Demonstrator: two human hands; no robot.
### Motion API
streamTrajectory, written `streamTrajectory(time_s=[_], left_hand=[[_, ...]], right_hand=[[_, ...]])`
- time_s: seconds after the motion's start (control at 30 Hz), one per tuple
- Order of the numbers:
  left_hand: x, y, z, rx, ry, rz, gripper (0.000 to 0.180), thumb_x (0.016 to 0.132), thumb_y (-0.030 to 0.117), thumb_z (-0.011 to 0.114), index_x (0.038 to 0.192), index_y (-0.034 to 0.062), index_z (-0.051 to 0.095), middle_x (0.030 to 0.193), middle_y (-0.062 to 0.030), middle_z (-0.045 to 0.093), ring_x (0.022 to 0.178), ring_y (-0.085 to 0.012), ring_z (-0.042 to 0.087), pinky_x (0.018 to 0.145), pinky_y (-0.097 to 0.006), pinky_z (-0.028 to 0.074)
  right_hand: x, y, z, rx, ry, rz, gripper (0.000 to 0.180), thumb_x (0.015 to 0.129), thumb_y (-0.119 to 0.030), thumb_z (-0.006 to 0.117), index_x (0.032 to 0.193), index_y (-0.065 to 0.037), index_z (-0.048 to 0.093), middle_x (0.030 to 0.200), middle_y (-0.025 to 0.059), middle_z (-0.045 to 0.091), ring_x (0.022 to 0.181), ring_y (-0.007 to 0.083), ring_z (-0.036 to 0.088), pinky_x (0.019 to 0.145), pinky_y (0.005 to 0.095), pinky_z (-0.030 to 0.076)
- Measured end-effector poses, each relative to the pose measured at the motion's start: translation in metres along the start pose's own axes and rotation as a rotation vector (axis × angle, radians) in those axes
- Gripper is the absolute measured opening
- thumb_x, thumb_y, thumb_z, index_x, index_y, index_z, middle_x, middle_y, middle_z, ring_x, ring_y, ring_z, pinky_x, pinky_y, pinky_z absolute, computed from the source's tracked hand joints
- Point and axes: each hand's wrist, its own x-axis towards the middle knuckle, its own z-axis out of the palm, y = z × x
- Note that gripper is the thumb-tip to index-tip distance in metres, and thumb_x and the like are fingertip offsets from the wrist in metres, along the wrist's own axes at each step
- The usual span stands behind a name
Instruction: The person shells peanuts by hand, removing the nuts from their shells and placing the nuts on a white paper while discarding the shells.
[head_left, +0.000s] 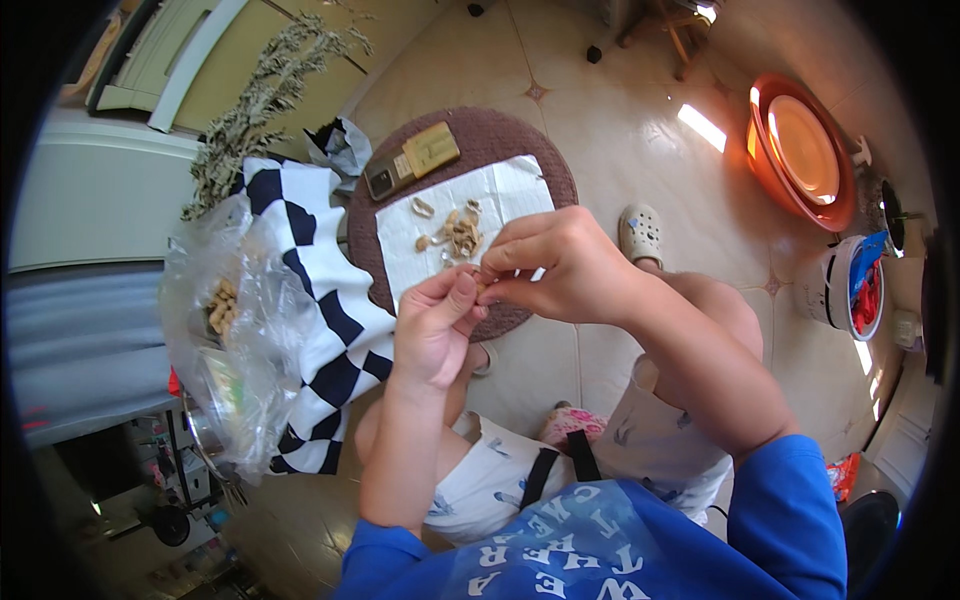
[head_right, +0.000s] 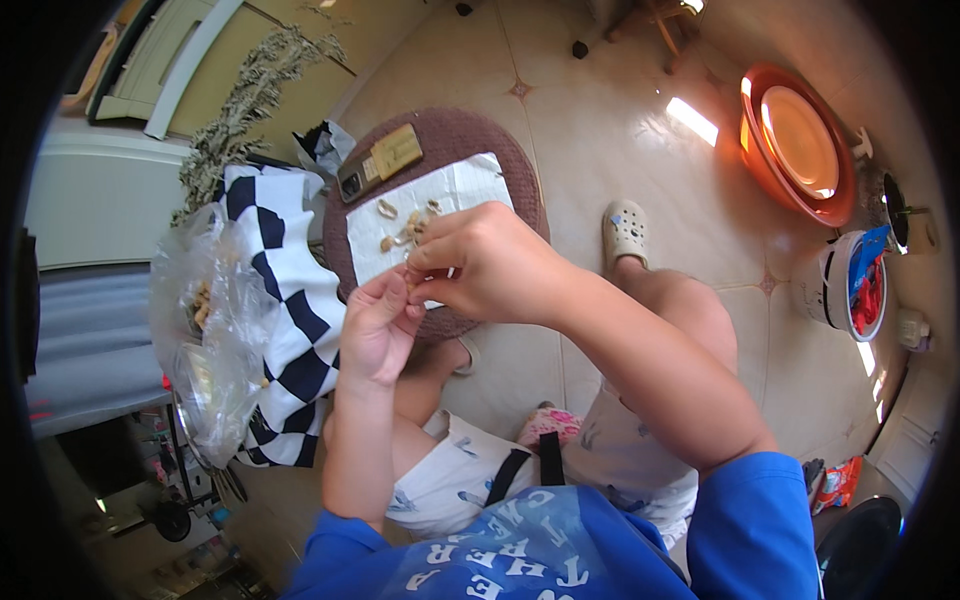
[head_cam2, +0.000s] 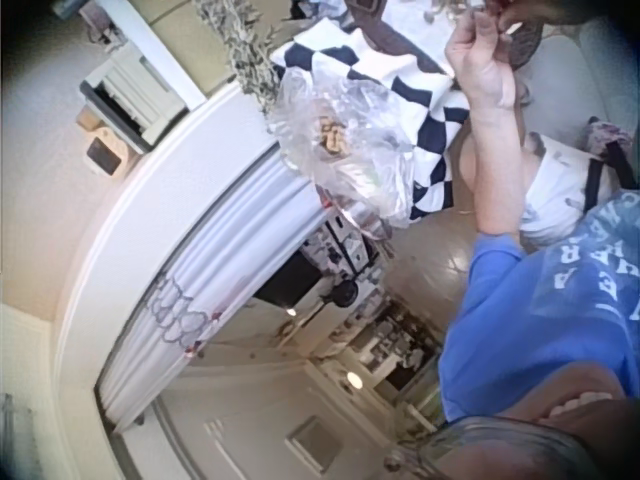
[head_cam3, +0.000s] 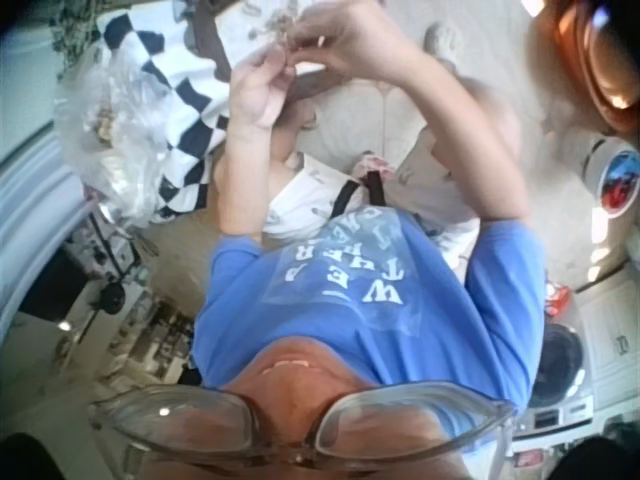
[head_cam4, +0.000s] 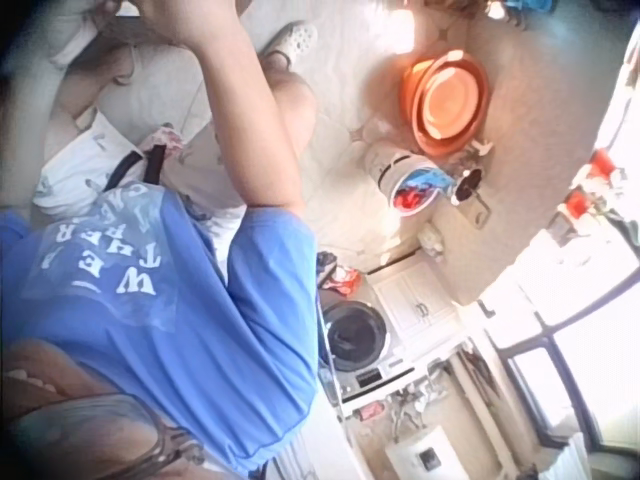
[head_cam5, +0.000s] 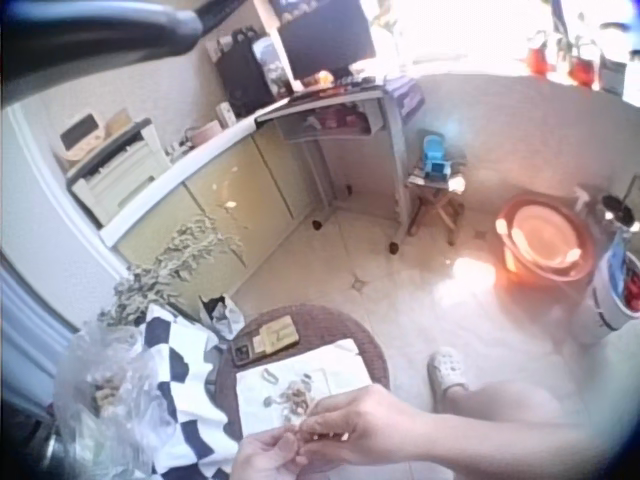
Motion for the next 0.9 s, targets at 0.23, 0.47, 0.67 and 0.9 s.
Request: streamTrajectory(time_s=[0.23,0.47,0.67,0.9], left_hand=[[-0.003,0.003,0.004,0.114,0.118,0.025,0.02,0.087,0.009,0.07,0.104,-0.0029,0.067,0.091,-0.008,0.069,0.073,-0.0101,0.064,0.068,-0.019,0.054],[-0.005,0.004,-0.015,0.156,0.133,0.035,0.02,0.086,0.008,0.072,0.103,-0.0007,0.066,0.091,-0.0066,0.069,0.073,-0.0107,0.065,0.07,-0.02,0.054],[0.0,0.014,-0.042,0.064,0.118,0.058,0.02,0.087,0.012,0.071,0.103,0.0011,0.065,0.095,-0.0067,0.068,0.077,-0.0099,0.064,0.073,-0.02,0.054],[0.004,0.026,-0.056,0.074,0.107,0.076,0.02,0.093,0.017,0.065,0.108,0.0043,0.061,0.098,-0.0029,0.065,0.084,-0.0086,0.06,0.079,-0.021,0.052]], right_hand=[[-0.001,0.006,-0.001,-0.032,-0.029,0.018,0.016,0.066,-0.005,0.081,0.078,-0.001,0.071,0.072,0.009,0.067,0.063,0.0209,0.064,0.056,0.03,0.051],[-0.003,0.015,0.018,0.096,-0.065,0.162,0.013,0.069,-0.002,0.079,0.076,-0.001,0.068,0.071,0.0071,0.067,0.064,0.0162,0.065,0.057,0.0269,0.053],[0.014,0.014,0.025,0.133,-0.071,0.26,0.011,0.074,-0.002,0.076,0.079,-0.002,0.066,0.072,0.0046,0.066,0.067,0.0123,0.065,0.059,0.0265,0.053],[0.025,0.043,0.049,-0.072,0.02,0.264,0.016,0.073,0.0,0.074,0.088,-0.002,0.067,0.08,0.0076,0.069,0.069,0.0175,0.067,0.063,0.0302,0.054]])
